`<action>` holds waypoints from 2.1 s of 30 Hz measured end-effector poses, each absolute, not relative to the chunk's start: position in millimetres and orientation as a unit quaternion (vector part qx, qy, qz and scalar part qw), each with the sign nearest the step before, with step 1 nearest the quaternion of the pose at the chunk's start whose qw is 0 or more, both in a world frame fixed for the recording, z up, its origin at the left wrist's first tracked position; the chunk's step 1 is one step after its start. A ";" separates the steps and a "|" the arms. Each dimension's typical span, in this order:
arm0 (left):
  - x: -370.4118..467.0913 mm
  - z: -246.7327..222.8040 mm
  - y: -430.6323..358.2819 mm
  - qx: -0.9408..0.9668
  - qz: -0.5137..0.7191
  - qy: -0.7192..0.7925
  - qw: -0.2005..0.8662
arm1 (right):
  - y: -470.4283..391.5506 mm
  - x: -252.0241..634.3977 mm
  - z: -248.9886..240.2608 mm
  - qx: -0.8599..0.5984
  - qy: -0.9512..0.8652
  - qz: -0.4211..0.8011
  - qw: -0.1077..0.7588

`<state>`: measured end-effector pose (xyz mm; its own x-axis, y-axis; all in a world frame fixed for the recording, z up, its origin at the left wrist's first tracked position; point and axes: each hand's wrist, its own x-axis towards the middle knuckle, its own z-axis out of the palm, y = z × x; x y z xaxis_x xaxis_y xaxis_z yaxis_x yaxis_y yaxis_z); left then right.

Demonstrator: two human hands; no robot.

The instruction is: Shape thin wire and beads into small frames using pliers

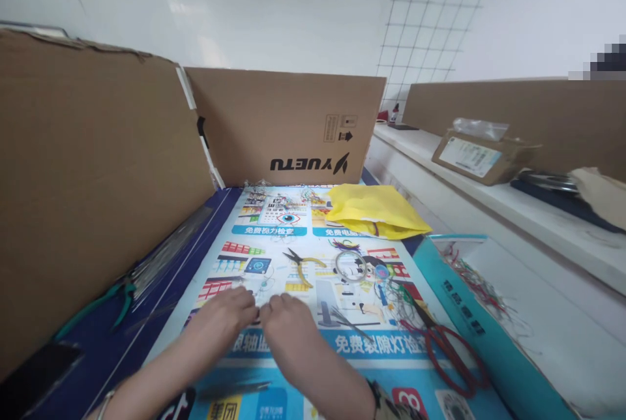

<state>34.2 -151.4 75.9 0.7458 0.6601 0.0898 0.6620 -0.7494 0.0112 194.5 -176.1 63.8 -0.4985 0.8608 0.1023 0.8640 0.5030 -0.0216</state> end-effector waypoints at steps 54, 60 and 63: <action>15.3 115.6 -70.5 -0.823 -0.274 -0.481 -0.125 | -71.1 186.3 89.2 -0.470 -0.746 0.231 0.412; 15.8 111.9 -67.9 -0.794 -0.339 -0.473 -0.174 | -67.6 184.1 79.1 -0.463 -0.710 0.277 0.452; 16.5 108.4 -66.4 -0.774 -0.365 -0.473 -0.210 | -67.9 183.1 78.2 -0.457 -0.691 0.300 0.472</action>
<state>16.5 -66.4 108.4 0.2862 0.8851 0.3670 0.5784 -0.4650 0.6702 183.1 -67.9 78.2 -0.1354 0.9157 0.3785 0.3489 0.4016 -0.8468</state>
